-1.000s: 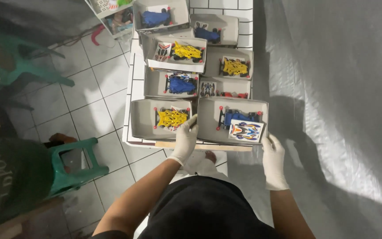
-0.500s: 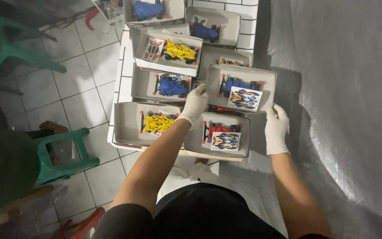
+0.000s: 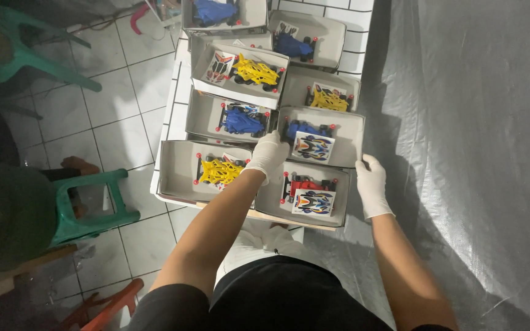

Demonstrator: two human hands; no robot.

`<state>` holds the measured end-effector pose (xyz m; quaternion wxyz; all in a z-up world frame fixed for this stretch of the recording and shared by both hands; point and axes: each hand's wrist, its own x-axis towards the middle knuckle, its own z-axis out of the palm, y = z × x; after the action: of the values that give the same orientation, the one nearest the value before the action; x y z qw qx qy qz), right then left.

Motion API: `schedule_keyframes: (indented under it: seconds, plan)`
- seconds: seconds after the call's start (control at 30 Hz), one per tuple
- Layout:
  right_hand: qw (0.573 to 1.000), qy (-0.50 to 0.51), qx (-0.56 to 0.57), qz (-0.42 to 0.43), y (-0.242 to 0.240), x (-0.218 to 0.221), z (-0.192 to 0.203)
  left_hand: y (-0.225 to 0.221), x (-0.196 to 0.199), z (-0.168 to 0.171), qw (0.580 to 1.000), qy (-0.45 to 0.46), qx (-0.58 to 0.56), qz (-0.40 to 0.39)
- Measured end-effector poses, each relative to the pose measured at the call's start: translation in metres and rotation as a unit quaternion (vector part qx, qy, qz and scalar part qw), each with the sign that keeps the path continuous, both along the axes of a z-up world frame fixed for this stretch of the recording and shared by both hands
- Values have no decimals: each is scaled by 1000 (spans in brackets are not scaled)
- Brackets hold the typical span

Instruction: Assembling a plastic toy car model kit, including unboxing components and snapping them onto the chassis.

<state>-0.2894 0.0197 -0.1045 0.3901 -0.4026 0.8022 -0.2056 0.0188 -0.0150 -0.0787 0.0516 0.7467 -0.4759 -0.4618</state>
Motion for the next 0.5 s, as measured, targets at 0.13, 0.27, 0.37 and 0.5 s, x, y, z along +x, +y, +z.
schedule_keyframes:
  seconds: [0.13,0.27,0.37,0.5]
  plan:
    - [999,20,24,23,-6,-4,-18,4,0,14,999,-19,13,-30]
    - [997,39,51,50,-10,-4,-27,4,0,-2,999,-39,1,-27]
    - [995,28,64,66,-9,12,-2,13,-4,14,999,-42,-10,-15]
    - [991,13,75,111,-11,14,14,22,-9,38,998,-43,-23,-27]
